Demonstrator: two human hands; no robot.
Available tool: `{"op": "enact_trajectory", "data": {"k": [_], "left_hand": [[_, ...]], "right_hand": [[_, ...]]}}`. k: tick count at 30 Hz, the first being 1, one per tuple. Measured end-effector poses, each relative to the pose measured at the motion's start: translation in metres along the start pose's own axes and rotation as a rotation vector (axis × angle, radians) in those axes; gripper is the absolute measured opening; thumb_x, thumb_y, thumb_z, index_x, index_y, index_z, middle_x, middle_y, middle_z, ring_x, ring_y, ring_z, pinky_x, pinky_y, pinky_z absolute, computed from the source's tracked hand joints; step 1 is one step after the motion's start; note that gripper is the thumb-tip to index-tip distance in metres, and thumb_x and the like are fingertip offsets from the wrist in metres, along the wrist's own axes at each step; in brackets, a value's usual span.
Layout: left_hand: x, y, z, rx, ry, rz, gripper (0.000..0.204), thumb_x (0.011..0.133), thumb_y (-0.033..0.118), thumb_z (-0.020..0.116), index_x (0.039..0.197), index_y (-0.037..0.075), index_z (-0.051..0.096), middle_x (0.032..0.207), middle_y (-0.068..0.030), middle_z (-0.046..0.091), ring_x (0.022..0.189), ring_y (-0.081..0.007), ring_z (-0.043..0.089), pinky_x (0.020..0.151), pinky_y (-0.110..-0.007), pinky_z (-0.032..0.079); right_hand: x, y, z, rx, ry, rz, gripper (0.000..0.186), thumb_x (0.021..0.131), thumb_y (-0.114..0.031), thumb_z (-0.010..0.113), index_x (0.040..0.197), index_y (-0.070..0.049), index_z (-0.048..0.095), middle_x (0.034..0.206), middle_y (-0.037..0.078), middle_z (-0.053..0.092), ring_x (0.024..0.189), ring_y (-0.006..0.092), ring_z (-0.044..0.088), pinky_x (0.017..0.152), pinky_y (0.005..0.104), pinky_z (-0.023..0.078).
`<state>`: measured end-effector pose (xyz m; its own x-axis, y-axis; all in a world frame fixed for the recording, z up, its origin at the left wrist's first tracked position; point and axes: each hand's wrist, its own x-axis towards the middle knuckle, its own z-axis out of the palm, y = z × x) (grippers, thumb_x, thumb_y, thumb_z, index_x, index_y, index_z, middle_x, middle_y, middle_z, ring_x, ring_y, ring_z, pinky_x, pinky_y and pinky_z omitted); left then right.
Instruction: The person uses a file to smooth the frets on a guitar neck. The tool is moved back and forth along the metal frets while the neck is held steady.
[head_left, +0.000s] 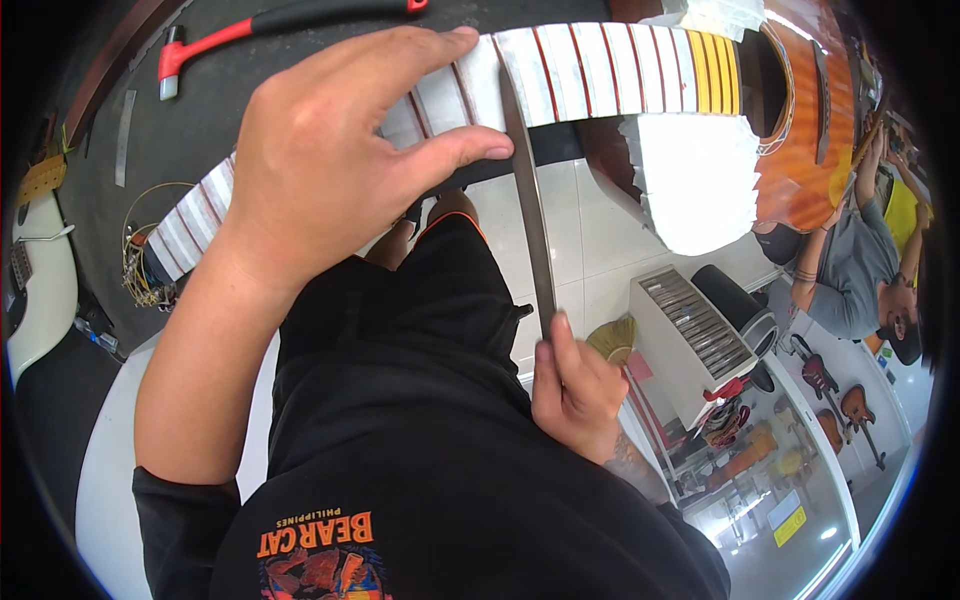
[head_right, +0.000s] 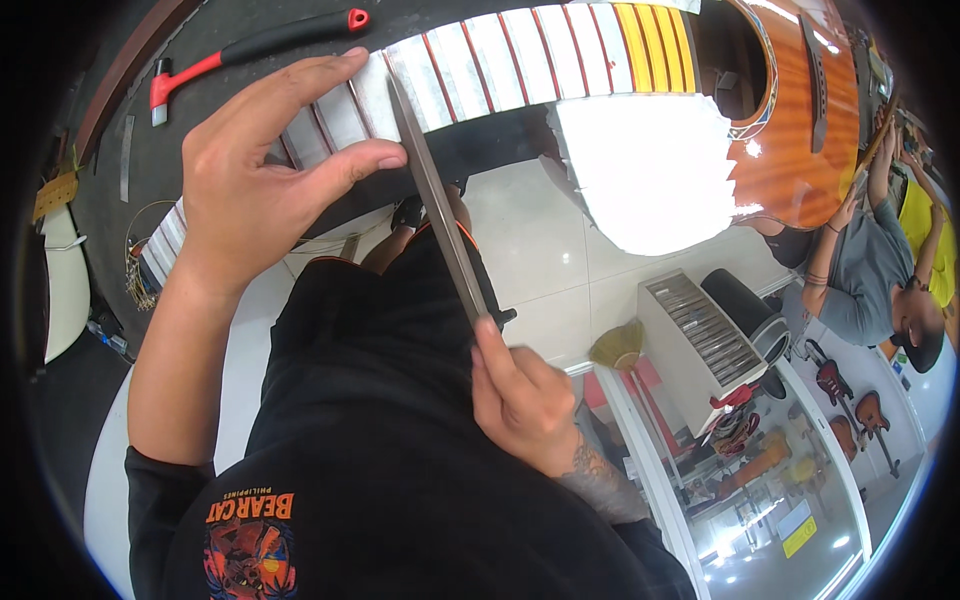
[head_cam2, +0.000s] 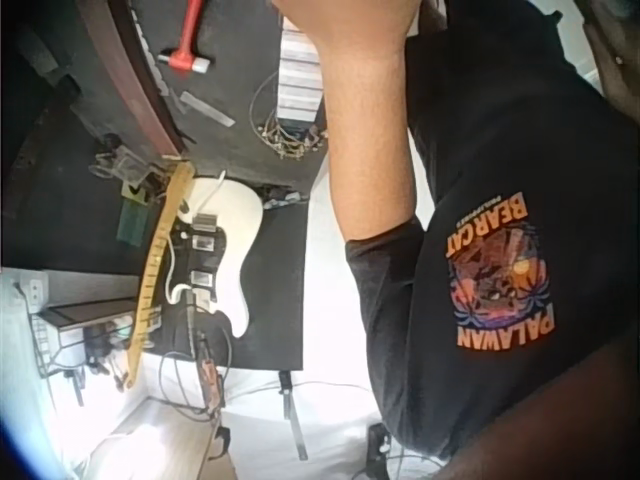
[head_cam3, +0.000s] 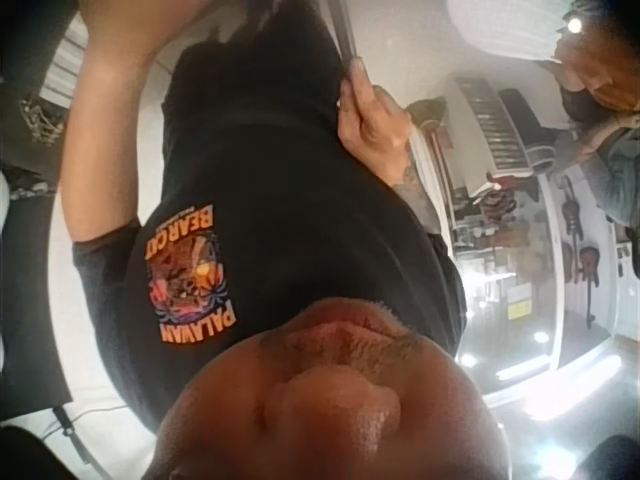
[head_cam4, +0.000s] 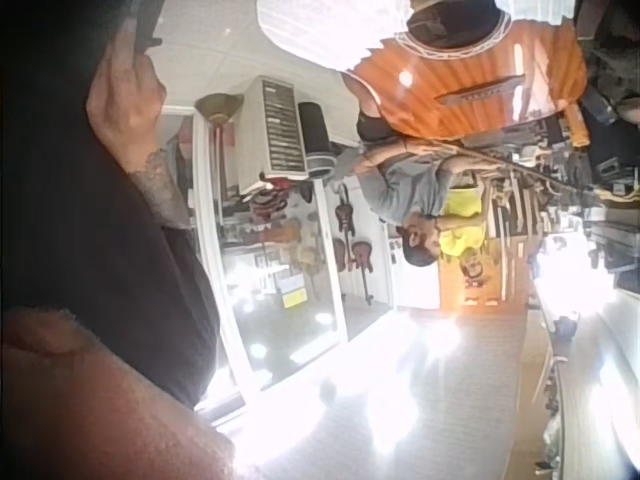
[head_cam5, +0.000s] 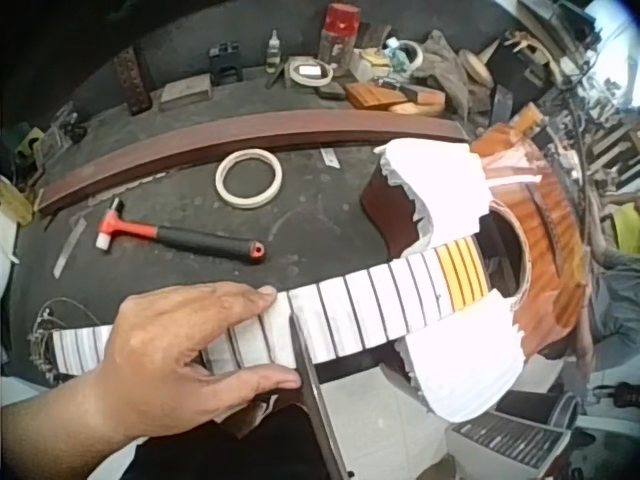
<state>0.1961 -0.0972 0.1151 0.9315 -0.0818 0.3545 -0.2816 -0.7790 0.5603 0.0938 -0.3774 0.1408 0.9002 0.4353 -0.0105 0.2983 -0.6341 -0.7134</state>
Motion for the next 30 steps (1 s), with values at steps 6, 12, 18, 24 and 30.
{"op": "enact_trajectory", "data": {"k": [6, 12, 18, 24, 30], "left_hand": [[0.001, -0.002, 0.000, -0.010, 0.000, -0.018, 0.056, 0.068, 0.023, 0.096, 0.115, 0.002, 0.076, 0.111, -0.0144, 0.078, 0.100, -0.0281, 0.076, 0.088, -0.034, 0.059], [-0.001, 0.001, 0.000, -0.011, -0.007, -0.031, 0.056, 0.068, 0.023, 0.096, 0.116, 0.002, 0.076, 0.111, -0.0144, 0.078, 0.101, -0.0282, 0.076, 0.088, -0.034, 0.059], [-0.001, 0.000, 0.000, 0.000, -0.006, -0.009, 0.055, 0.068, 0.024, 0.096, 0.116, 0.002, 0.076, 0.111, -0.0139, 0.078, 0.100, -0.0278, 0.076, 0.088, -0.034, 0.059], [-0.001, -0.001, 0.001, -0.010, -0.010, -0.044, 0.055, 0.069, 0.023, 0.096, 0.116, 0.002, 0.076, 0.112, -0.0130, 0.078, 0.100, -0.0263, 0.076, 0.088, -0.033, 0.059], [-0.001, -0.001, 0.000, 0.008, -0.019, -0.042, 0.055, 0.071, 0.024, 0.096, 0.117, 0.003, 0.076, 0.112, -0.0117, 0.078, 0.099, -0.0243, 0.076, 0.088, -0.033, 0.059]], "right_hand": [[0.122, -0.016, 0.019, 0.019, 0.037, -0.038, 0.045, 0.096, 0.001, 0.068, 0.140, -0.004, 0.065, 0.063, 0.011, 0.054, 0.050, 0.0128, 0.047, 0.052, 0.0274, 0.043], [0.063, -0.006, 0.011, -0.021, 0.017, -0.021, 0.046, 0.092, 0.006, 0.070, 0.137, 0.000, 0.066, 0.067, 0.012, 0.063, 0.054, 0.0183, 0.059, 0.055, 0.0299, 0.048], [0.011, -0.003, -0.001, -0.012, -0.033, 0.005, 0.050, 0.087, 0.013, 0.069, 0.136, 0.005, 0.065, 0.067, 0.014, 0.064, 0.053, 0.0212, 0.062, 0.053, 0.0294, 0.047], [0.138, -0.014, 0.024, -0.001, 0.100, -0.114, 0.041, 0.097, -0.002, 0.068, 0.138, -0.004, 0.067, 0.061, 0.008, 0.056, 0.050, 0.0115, 0.047, 0.051, 0.0275, 0.043], [0.097, -0.007, 0.003, 0.123, 0.093, -0.018, 0.040, 0.098, 0.001, 0.066, 0.138, -0.002, 0.067, 0.064, 0.004, 0.062, 0.060, 0.0024, 0.052, 0.056, 0.0220, 0.045]]}}
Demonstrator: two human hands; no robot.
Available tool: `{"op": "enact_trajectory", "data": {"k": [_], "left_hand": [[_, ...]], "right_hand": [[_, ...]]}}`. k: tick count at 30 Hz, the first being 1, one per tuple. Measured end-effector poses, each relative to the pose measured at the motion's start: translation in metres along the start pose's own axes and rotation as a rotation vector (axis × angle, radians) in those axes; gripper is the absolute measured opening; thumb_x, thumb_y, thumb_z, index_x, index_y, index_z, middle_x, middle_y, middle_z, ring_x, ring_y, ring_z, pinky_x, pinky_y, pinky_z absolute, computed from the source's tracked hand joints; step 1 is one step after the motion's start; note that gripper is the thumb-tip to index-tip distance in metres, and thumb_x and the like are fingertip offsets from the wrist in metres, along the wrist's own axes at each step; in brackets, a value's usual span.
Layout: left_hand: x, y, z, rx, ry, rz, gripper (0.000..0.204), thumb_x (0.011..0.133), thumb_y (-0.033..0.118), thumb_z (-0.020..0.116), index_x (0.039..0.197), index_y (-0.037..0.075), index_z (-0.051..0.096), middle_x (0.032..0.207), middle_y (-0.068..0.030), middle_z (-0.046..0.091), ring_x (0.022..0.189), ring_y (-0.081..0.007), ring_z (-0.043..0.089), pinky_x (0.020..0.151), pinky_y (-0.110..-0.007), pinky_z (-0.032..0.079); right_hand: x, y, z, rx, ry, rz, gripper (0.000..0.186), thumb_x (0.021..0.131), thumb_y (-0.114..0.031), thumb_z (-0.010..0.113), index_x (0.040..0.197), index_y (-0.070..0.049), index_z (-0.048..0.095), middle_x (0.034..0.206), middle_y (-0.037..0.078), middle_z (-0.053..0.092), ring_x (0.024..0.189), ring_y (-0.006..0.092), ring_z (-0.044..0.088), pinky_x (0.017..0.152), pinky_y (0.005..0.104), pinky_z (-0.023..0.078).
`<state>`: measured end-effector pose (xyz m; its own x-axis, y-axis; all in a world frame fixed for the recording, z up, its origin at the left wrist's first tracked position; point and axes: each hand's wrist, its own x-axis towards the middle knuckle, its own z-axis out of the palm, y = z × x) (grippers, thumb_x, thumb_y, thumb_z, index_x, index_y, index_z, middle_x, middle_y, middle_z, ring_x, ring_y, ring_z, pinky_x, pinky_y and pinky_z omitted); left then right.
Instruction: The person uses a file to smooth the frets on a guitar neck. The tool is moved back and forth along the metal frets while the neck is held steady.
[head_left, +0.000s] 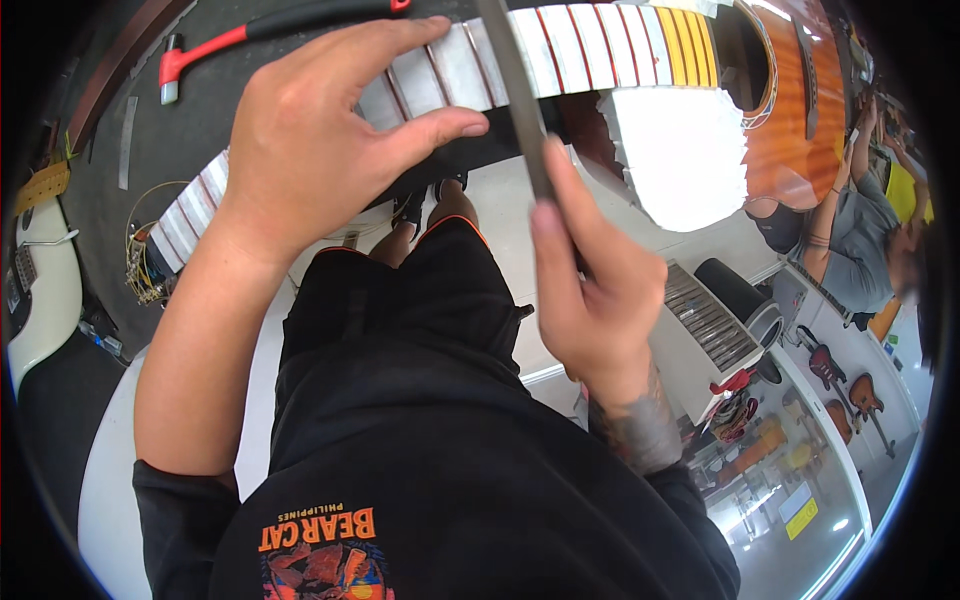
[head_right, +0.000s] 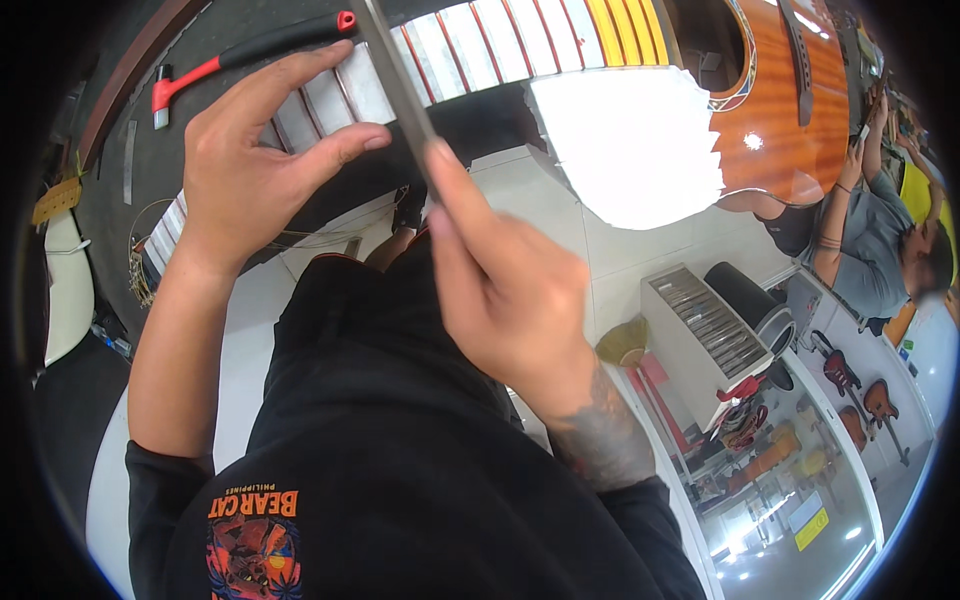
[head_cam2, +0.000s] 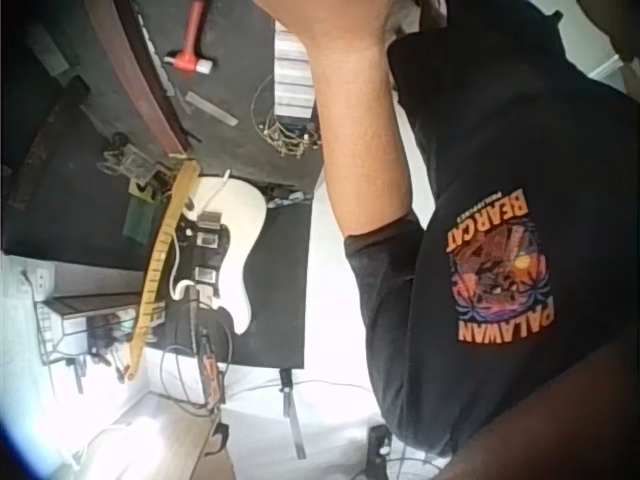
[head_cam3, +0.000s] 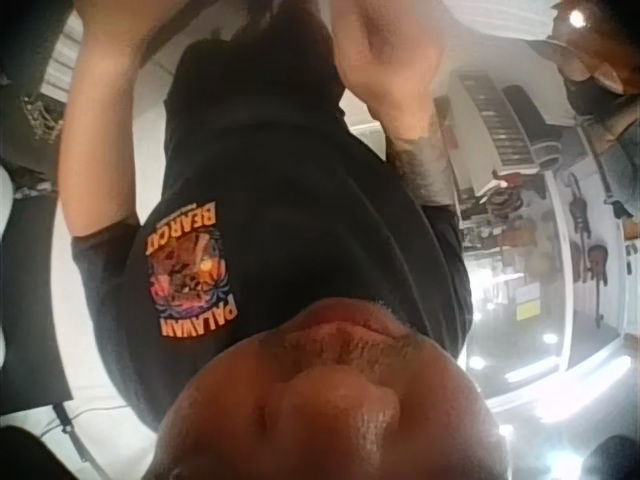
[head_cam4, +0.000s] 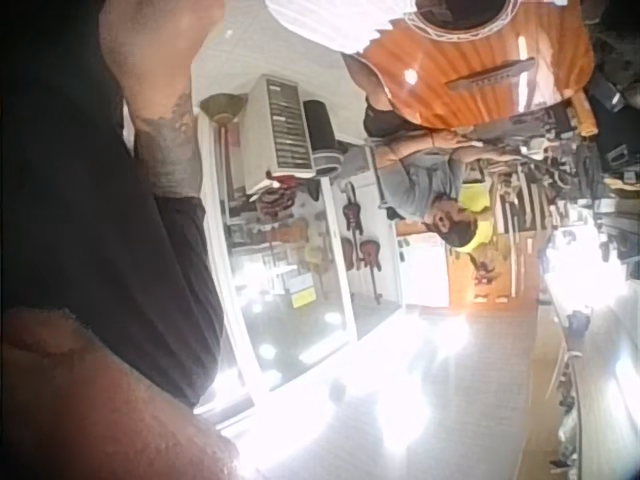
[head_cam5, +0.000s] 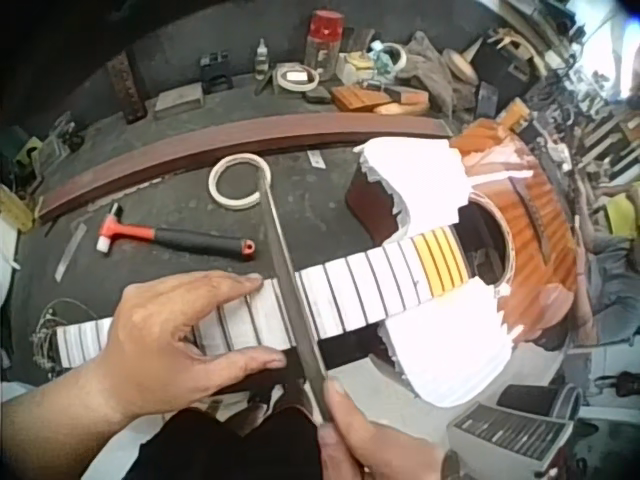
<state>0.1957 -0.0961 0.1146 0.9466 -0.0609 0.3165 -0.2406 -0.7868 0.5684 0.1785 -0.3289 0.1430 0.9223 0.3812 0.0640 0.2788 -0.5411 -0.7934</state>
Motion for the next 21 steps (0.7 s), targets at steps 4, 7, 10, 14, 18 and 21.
{"op": "enact_trajectory", "data": {"k": [4, 7, 10, 14, 18, 21], "left_hand": [[0.004, 0.008, -0.001, 0.000, -0.027, 0.002, 0.055, 0.072, 0.025, 0.096, 0.118, 0.004, 0.076, 0.109, -0.0112, 0.078, 0.096, -0.0214, 0.076, 0.087, -0.031, 0.058], [0.004, 0.008, -0.003, 0.017, -0.040, 0.005, 0.055, 0.072, 0.027, 0.096, 0.119, 0.004, 0.076, 0.108, -0.0106, 0.079, 0.093, -0.0186, 0.076, 0.086, -0.030, 0.057], [0.002, 0.004, 0.000, -0.013, -0.016, 0.024, 0.056, 0.073, 0.028, 0.096, 0.119, 0.003, 0.076, 0.107, -0.0096, 0.079, 0.092, -0.0165, 0.075, 0.085, -0.029, 0.057], [0.002, 0.006, -0.002, 0.006, -0.049, -0.046, 0.057, 0.073, 0.029, 0.096, 0.120, 0.003, 0.076, 0.107, -0.0091, 0.079, 0.092, -0.0155, 0.075, 0.084, -0.028, 0.057], [0.001, 0.008, -0.002, -0.016, -0.063, -0.042, 0.057, 0.073, 0.028, 0.096, 0.121, 0.003, 0.076, 0.107, -0.0093, 0.079, 0.091, -0.0158, 0.075, 0.083, -0.028, 0.057], [0.000, 0.003, -0.001, -0.032, -0.056, -0.031, 0.056, 0.074, 0.027, 0.095, 0.121, 0.003, 0.076, 0.107, -0.0097, 0.079, 0.091, -0.0157, 0.075, 0.084, -0.028, 0.057]], "right_hand": [[-0.066, 0.009, -0.016, 0.025, -0.005, 0.108, 0.046, 0.088, 0.009, 0.071, 0.134, 0.003, 0.068, 0.061, 0.009, 0.057, 0.049, 0.0157, 0.055, 0.052, 0.0239, 0.045], [-0.094, 0.012, -0.016, 0.082, -0.029, 0.122, 0.046, 0.088, 0.009, 0.071, 0.133, 0.003, 0.068, 0.060, 0.008, 0.055, 0.048, 0.0153, 0.054, 0.051, 0.0241, 0.045], [-0.108, 0.012, -0.011, 0.088, -0.011, 0.098, 0.046, 0.087, 0.009, 0.071, 0.132, 0.003, 0.069, 0.059, 0.007, 0.053, 0.047, 0.0146, 0.052, 0.050, 0.0246, 0.044], [-0.118, 0.013, -0.005, 0.057, -0.004, 0.087, 0.049, 0.086, 0.009, 0.072, 0.134, 0.000, 0.069, 0.058, 0.005, 0.050, 0.045, 0.0153, 0.050, 0.047, 0.0275, 0.043], [-0.113, 0.015, -0.003, 0.007, 0.010, 0.047, 0.050, 0.086, 0.008, 0.073, 0.134, -0.001, 0.069, 0.058, 0.004, 0.049, 0.045, 0.0161, 0.049, 0.046, 0.0298, 0.043], [-0.068, 0.001, 0.001, -0.042, -0.030, 0.033, 0.046, 0.088, 0.007, 0.072, 0.134, 0.000, 0.069, 0.061, 0.010, 0.055, 0.048, 0.0160, 0.053, 0.049, 0.0294, 0.044]]}}
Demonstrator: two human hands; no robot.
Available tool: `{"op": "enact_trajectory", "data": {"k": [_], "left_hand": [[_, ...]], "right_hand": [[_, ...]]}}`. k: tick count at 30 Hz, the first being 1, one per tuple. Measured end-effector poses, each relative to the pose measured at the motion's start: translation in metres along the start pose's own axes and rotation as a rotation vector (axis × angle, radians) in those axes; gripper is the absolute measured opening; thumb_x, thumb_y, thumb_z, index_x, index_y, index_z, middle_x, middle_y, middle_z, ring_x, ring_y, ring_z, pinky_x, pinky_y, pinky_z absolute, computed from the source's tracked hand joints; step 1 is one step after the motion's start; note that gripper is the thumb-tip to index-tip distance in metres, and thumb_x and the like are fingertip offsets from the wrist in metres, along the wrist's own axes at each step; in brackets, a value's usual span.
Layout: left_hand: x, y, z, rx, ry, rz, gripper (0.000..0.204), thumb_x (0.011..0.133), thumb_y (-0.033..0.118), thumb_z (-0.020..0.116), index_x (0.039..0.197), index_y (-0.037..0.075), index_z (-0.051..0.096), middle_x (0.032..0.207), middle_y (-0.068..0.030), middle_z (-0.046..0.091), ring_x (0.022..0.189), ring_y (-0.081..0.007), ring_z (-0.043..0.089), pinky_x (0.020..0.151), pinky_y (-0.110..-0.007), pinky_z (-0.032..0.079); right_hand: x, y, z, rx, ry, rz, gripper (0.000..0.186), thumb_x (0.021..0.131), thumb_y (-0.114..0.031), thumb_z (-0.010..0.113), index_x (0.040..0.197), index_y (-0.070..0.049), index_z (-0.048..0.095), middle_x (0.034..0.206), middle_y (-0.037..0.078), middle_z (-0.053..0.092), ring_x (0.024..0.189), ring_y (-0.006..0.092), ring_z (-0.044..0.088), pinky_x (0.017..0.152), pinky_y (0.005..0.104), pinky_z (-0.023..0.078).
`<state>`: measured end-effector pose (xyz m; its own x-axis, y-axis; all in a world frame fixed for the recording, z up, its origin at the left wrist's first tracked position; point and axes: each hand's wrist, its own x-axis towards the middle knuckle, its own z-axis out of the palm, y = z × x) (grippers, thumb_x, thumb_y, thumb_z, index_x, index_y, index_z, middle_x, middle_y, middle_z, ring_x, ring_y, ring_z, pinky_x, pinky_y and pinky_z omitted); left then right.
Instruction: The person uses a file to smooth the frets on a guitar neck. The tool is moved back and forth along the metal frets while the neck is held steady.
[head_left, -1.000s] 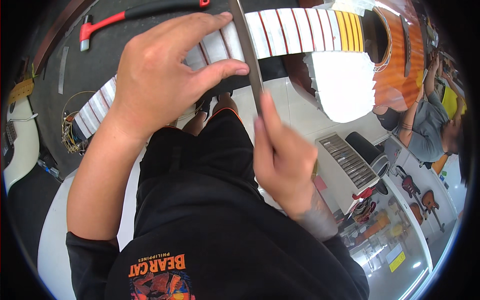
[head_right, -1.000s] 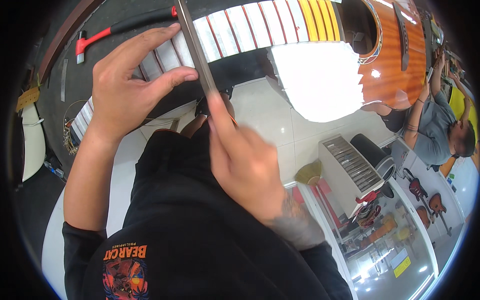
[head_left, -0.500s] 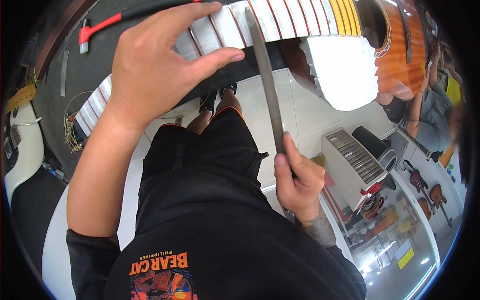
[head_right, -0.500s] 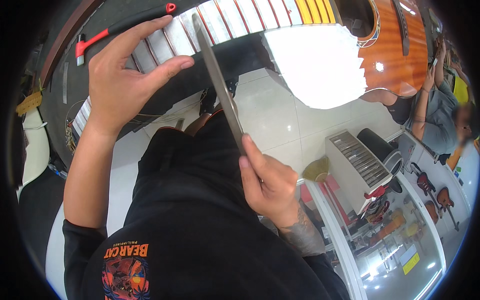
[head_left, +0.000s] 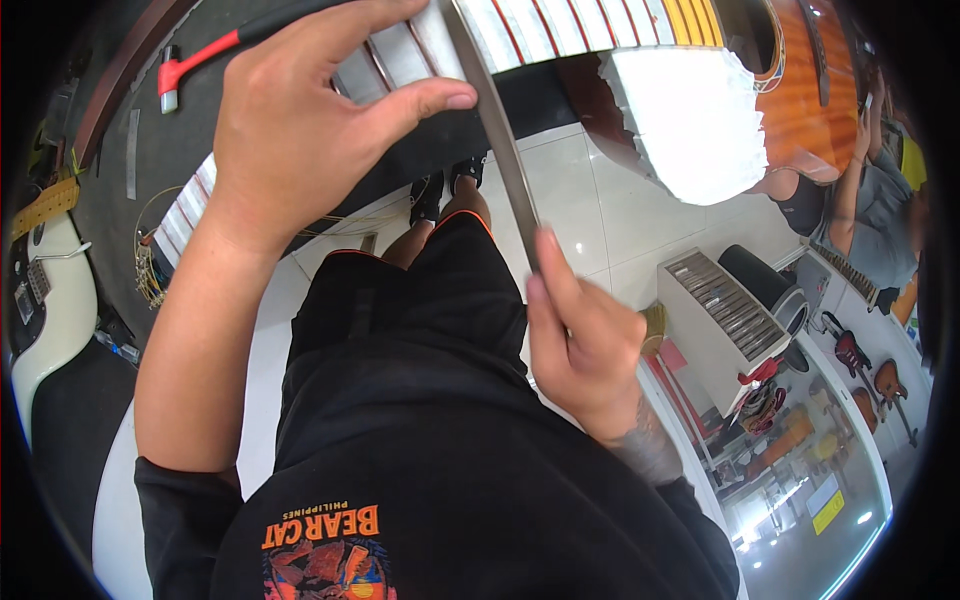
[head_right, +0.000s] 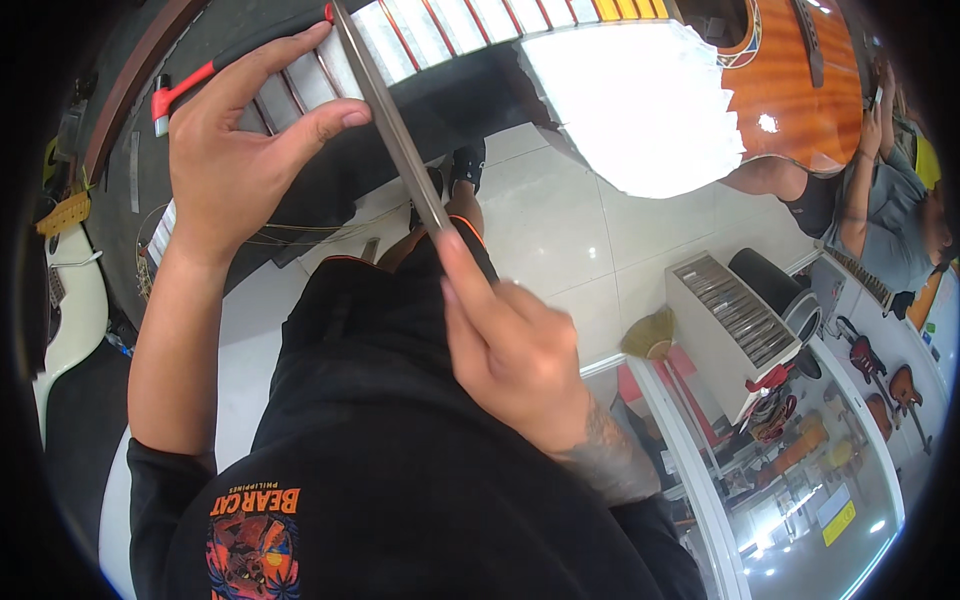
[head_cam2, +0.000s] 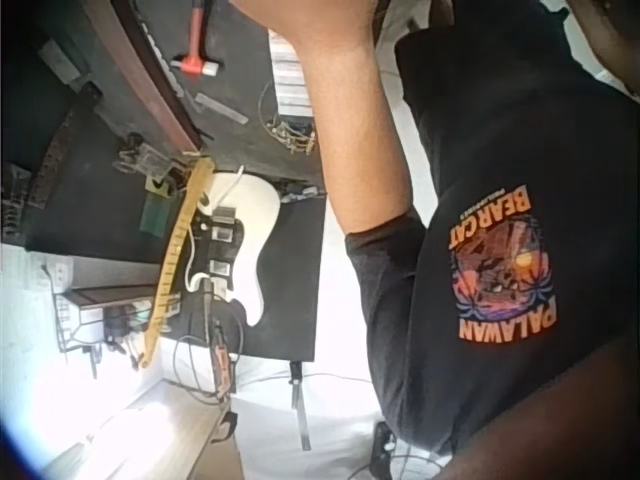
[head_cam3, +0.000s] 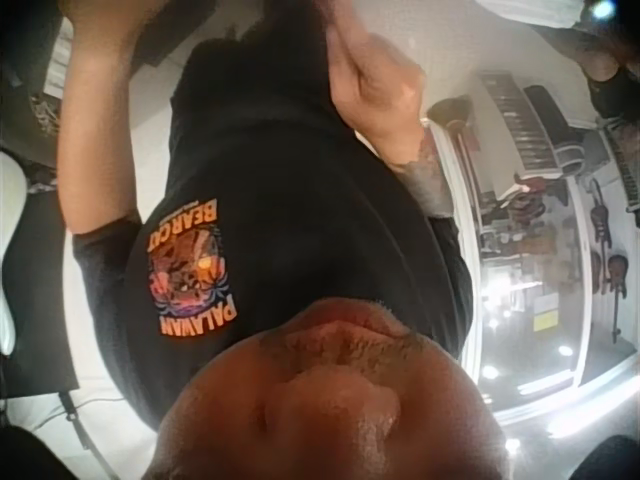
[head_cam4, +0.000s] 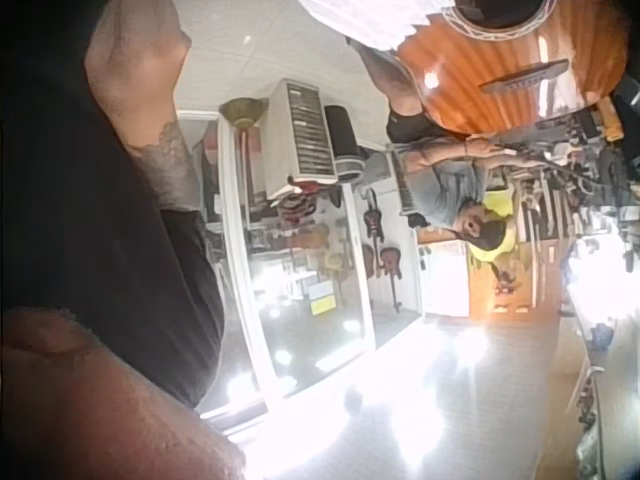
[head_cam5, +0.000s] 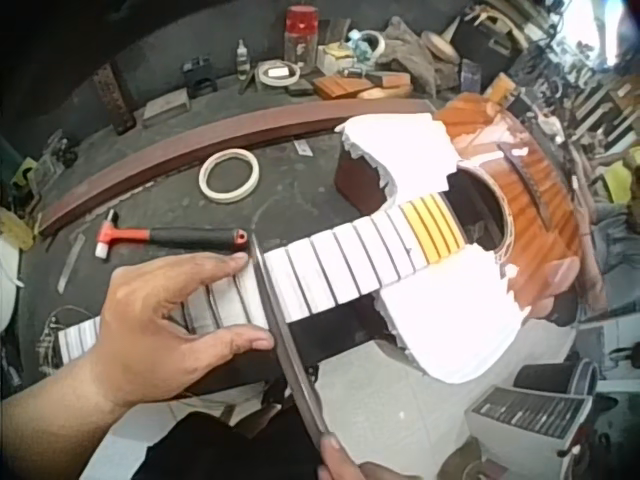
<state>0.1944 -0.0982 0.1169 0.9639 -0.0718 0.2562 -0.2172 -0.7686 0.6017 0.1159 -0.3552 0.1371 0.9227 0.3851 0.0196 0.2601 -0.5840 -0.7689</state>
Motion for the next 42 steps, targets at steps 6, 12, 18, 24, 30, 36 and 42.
{"op": "enact_trajectory", "data": {"k": [6, 12, 18, 24, 30, 36, 42], "left_hand": [[0.001, 0.000, -0.001, 0.030, 0.022, 0.029, 0.054, 0.076, 0.024, 0.094, 0.122, 0.003, 0.076, 0.107, -0.0103, 0.079, 0.092, -0.0155, 0.075, 0.085, -0.028, 0.057], [0.002, 0.001, -0.003, -0.001, -0.007, -0.013, 0.054, 0.076, 0.024, 0.094, 0.122, 0.003, 0.075, 0.107, -0.0098, 0.079, 0.093, -0.0162, 0.075, 0.086, -0.029, 0.056], [0.003, 0.002, -0.001, 0.026, 0.025, 0.055, 0.057, 0.074, 0.029, 0.096, 0.121, 0.003, 0.075, 0.107, -0.0097, 0.079, 0.093, -0.0162, 0.075, 0.085, -0.029, 0.057], [0.004, 0.005, -0.001, 0.042, 0.011, -0.014, 0.058, 0.073, 0.034, 0.095, 0.119, 0.005, 0.075, 0.105, -0.0105, 0.079, 0.091, -0.0184, 0.076, 0.083, -0.029, 0.057], [0.005, 0.006, -0.001, 0.117, 0.036, -0.013, 0.058, 0.072, 0.036, 0.095, 0.117, 0.006, 0.076, 0.104, -0.0102, 0.079, 0.090, -0.0211, 0.076, 0.082, -0.031, 0.058], [0.001, 0.001, 0.003, 0.049, 0.103, 0.020, 0.056, 0.071, 0.036, 0.095, 0.114, 0.006, 0.077, 0.108, -0.0109, 0.078, 0.096, -0.0258, 0.076, 0.085, -0.034, 0.058], [-0.001, -0.001, 0.005, 0.053, 0.135, 0.051, 0.055, 0.071, 0.038, 0.094, 0.114, 0.007, 0.077, 0.112, -0.0111, 0.077, 0.101, -0.0277, 0.075, 0.086, -0.036, 0.059]], "right_hand": [[0.106, -0.004, 0.029, 0.053, 0.131, -0.172, 0.041, 0.095, -0.001, 0.069, 0.136, -0.007, 0.070, 0.060, 0.012, 0.056, 0.047, 0.0128, 0.049, 0.050, 0.0277, 0.042], [0.059, -0.005, 0.001, 0.035, 0.108, -0.062, 0.039, 0.093, 0.000, 0.070, 0.132, -0.002, 0.070, 0.071, 0.015, 0.069, 0.053, 0.0129, 0.058, 0.055, 0.0275, 0.048], [-0.024, 0.006, -0.021, -0.074, 0.041, -0.006, 0.052, 0.081, 0.009, 0.076, 0.131, -0.002, 0.071, 0.063, 0.005, 0.055, 0.048, 0.0165, 0.053, 0.049, 0.0325, 0.045], [-0.038, -0.001, -0.026, -0.187, -0.020, -0.014, 0.050, 0.083, 0.011, 0.076, 0.131, -0.001, 0.071, 0.065, 0.007, 0.057, 0.053, 0.0159, 0.055, 0.052, 0.0278, 0.047], [-0.042, -0.003, -0.024, -0.249, -0.019, -0.037, 0.060, 0.078, 0.010, 0.077, 0.135, -0.006, 0.070, 0.070, 0.004, 0.056, 0.051, 0.0183, 0.054, 0.048, 0.0348, 0.045], [-0.051, -0.009, -0.023, -0.336, -0.039, -0.029, 0.062, 0.078, 0.010, 0.077, 0.137, -0.006, 0.068, 0.070, 0.004, 0.055, 0.051, 0.0185, 0.053, 0.048, 0.0352, 0.044], [-0.025, -0.022, -0.015, -0.440, -0.022, -0.006, 0.053, 0.084, 0.009, 0.076, 0.135, -0.004, 0.069, 0.066, 0.009, 0.054, 0.052, 0.0212, 0.052, 0.053, 0.0302, 0.046]]}}
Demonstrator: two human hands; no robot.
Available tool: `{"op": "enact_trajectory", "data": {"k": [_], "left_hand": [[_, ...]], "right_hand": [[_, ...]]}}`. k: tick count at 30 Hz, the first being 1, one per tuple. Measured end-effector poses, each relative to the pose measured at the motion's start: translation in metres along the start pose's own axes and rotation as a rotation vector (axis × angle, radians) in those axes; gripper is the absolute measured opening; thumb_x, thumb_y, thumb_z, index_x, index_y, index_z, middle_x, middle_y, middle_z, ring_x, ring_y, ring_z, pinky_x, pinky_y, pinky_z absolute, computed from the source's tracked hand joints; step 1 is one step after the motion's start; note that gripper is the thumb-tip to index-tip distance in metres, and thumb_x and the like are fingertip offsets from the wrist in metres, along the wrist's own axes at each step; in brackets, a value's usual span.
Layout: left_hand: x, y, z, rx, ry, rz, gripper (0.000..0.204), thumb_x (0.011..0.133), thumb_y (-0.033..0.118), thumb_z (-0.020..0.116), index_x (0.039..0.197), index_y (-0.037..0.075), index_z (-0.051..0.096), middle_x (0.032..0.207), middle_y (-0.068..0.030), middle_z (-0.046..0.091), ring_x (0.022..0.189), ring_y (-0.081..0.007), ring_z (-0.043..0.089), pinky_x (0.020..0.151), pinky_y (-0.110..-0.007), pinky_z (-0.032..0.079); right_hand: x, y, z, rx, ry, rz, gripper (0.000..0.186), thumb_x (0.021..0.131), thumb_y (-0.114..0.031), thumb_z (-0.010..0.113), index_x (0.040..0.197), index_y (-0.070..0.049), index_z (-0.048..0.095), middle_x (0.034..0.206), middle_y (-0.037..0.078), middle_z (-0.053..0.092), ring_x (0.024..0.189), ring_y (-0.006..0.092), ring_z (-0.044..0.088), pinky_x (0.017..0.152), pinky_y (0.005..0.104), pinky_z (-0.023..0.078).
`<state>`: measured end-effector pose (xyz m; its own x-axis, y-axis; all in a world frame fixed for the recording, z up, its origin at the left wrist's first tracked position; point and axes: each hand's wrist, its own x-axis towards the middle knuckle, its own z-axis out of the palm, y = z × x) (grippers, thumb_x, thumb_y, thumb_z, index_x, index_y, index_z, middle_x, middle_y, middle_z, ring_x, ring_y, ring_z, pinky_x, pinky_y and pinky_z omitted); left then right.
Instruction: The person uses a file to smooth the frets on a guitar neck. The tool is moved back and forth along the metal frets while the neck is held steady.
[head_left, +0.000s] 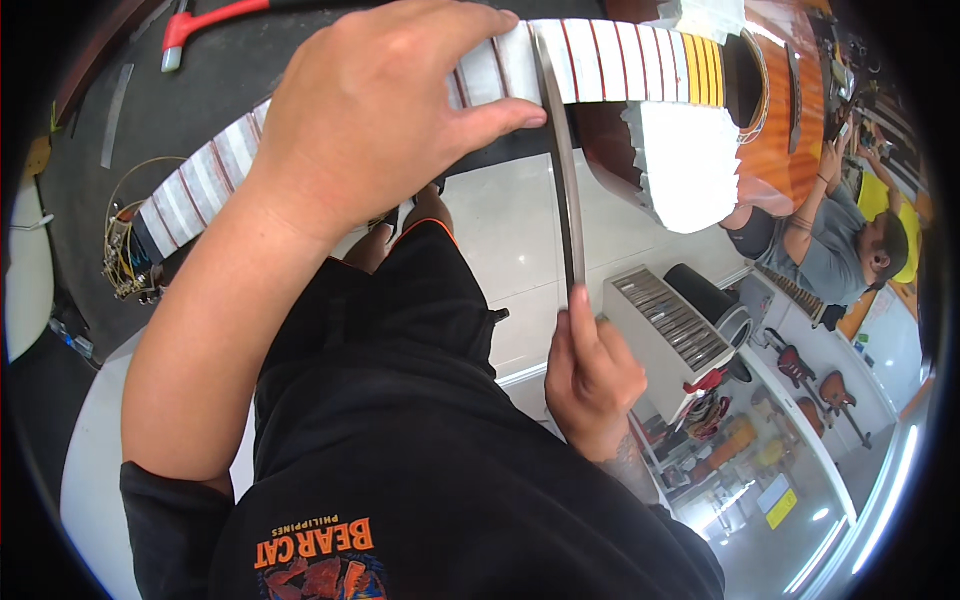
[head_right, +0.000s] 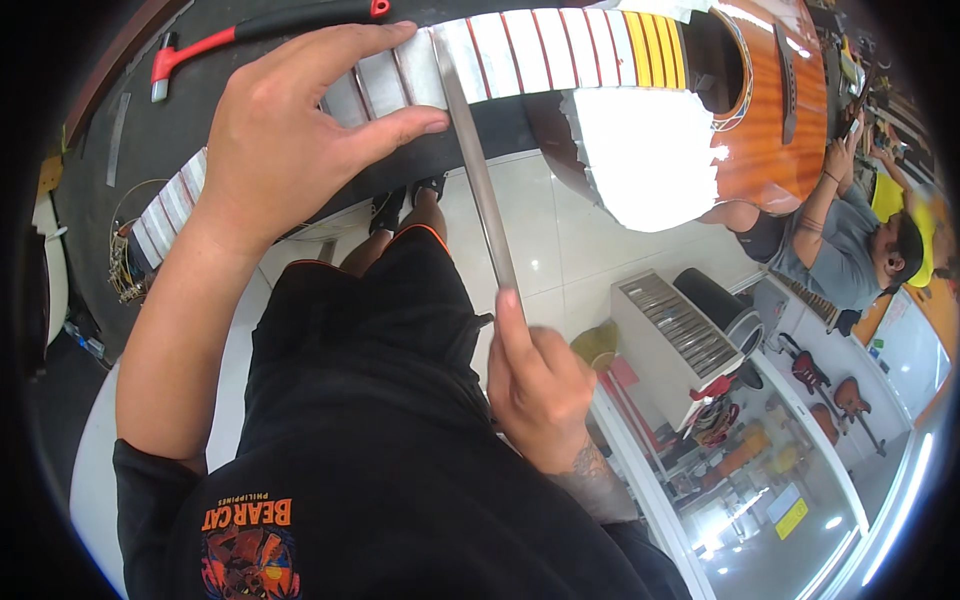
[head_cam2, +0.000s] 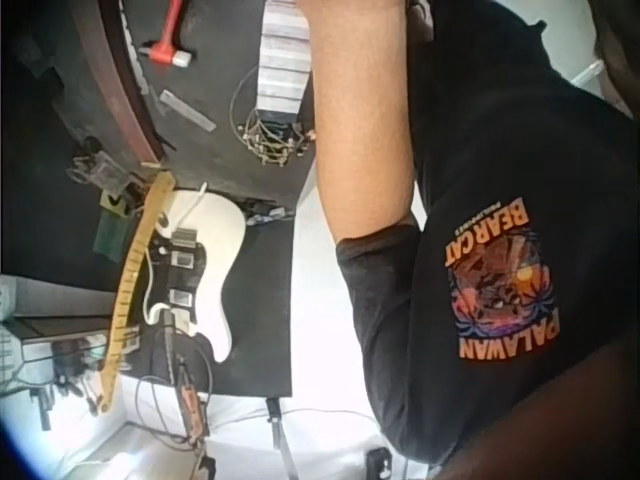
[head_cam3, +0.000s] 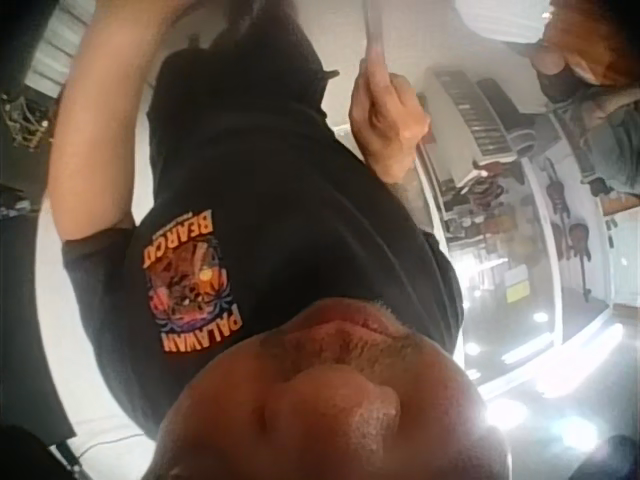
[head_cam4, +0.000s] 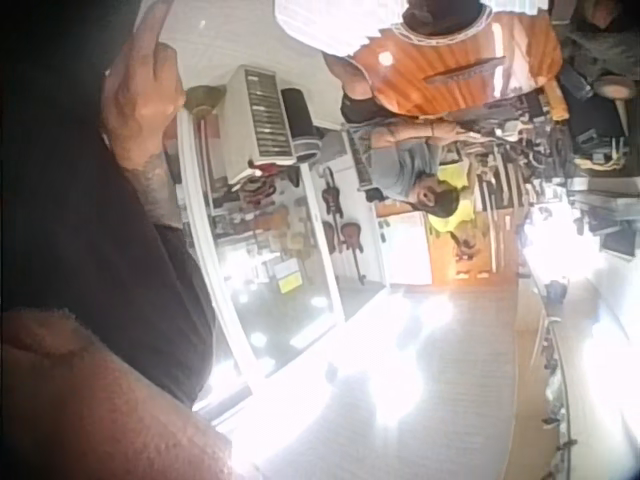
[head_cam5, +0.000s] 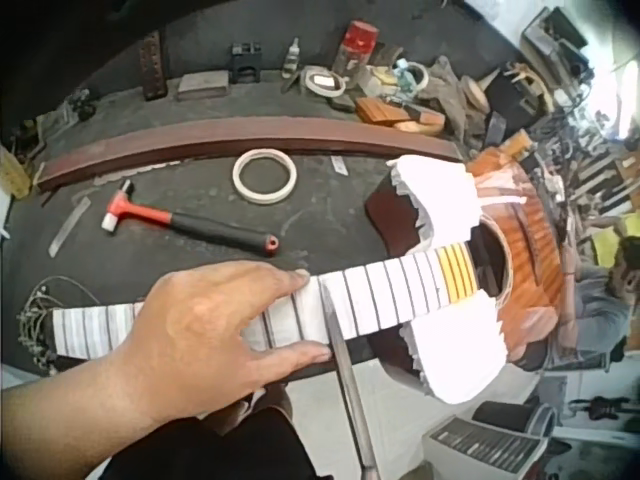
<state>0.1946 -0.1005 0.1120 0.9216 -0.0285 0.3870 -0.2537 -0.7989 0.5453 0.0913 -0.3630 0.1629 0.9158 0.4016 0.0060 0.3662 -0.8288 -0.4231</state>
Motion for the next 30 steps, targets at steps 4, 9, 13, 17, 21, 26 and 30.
{"op": "enact_trajectory", "data": {"k": [4, 9, 13, 17, 21, 26, 30], "left_hand": [[-0.001, -0.002, 0.000, -0.011, 0.012, -0.019, 0.054, 0.072, 0.038, 0.092, 0.113, 0.007, 0.077, 0.109, -0.0115, 0.077, 0.099, -0.0303, 0.074, 0.085, -0.038, 0.059], [-0.002, -0.003, -0.001, -0.026, 0.009, -0.040, 0.052, 0.072, 0.036, 0.091, 0.112, 0.006, 0.076, 0.108, -0.0125, 0.076, 0.097, -0.0328, 0.074, 0.085, -0.039, 0.059], [-0.002, 0.000, 0.002, -0.069, 0.023, -0.046, 0.051, 0.072, 0.034, 0.091, 0.112, 0.006, 0.076, 0.108, -0.0127, 0.076, 0.096, -0.0328, 0.073, 0.085, -0.039, 0.059], [-0.004, -0.001, 0.003, -0.086, 0.028, -0.043, 0.050, 0.073, 0.034, 0.090, 0.112, 0.006, 0.076, 0.106, -0.0124, 0.076, 0.093, -0.0331, 0.072, 0.084, -0.039, 0.059], [-0.002, 0.002, -0.002, -0.078, -0.006, -0.075, 0.051, 0.073, 0.033, 0.091, 0.113, 0.005, 0.076, 0.107, -0.0117, 0.077, 0.095, -0.0300, 0.074, 0.085, -0.037, 0.058], [0.003, 0.003, -0.013, -0.150, -0.152, -0.124, 0.043, 0.085, 0.033, 0.082, 0.107, -0.003, 0.072, 0.096, -0.0186, 0.074, 0.088, -0.0340, 0.075, 0.076, -0.042, 0.061], [0.001, 0.002, -0.014, -0.141, -0.106, -0.059, 0.043, 0.086, 0.032, 0.080, 0.109, -0.003, 0.071, 0.097, -0.0180, 0.074, 0.088, -0.0330, 0.074, 0.075, -0.042, 0.061]], "right_hand": [[0.075, -0.010, 0.015, -0.032, 0.026, -0.093, 0.048, 0.091, 0.003, 0.073, 0.137, -0.007, 0.068, 0.063, 0.009, 0.052, 0.051, 0.0218, 0.050, 0.053, 0.0305, 0.044], [0.106, -0.017, 0.024, -0.010, 0.049, -0.132, 0.047, 0.092, 0.001, 0.072, 0.138, -0.007, 0.068, 0.064, 0.010, 0.053, 0.051, 0.0201, 0.051, 0.054, 0.0321, 0.046], [0.032, 0.010, 0.025, -0.128, 0.083, -0.140, 0.055, 0.088, 0.003, 0.075, 0.140, -0.008, 0.065, 0.064, 0.006, 0.054, 0.052, 0.0219, 0.055, 0.050, 0.0375, 0.047], [-0.009, 0.010, 0.009, -0.121, 0.015, -0.094, 0.058, 0.086, 0.006, 0.075, 0.141, -0.006, 0.064, 0.065, 0.006, 0.055, 0.051, 0.0212, 0.055, 0.049, 0.0360, 0.047], [0.024, 0.003, 0.009, -0.173, 0.030, -0.131, 0.057, 0.086, 0.006, 0.075, 0.140, -0.006, 0.065, 0.064, 0.006, 0.053, 0.051, 0.0219, 0.053, 0.049, 0.0366, 0.046], [0.105, -0.017, 0.024, -0.105, 0.069, -0.144, 0.053, 0.089, 0.002, 0.075, 0.141, -0.008, 0.065, 0.061, 0.006, 0.048, 0.049, 0.0227, 0.051, 0.050, 0.0395, 0.045], [0.077, -0.008, 0.019, -0.099, 0.048, -0.134, 0.053, 0.090, 0.002, 0.074, 0.141, -0.008, 0.064, 0.062, 0.007, 0.052, 0.050, 0.0230, 0.053, 0.050, 0.0386, 0.046]]}}
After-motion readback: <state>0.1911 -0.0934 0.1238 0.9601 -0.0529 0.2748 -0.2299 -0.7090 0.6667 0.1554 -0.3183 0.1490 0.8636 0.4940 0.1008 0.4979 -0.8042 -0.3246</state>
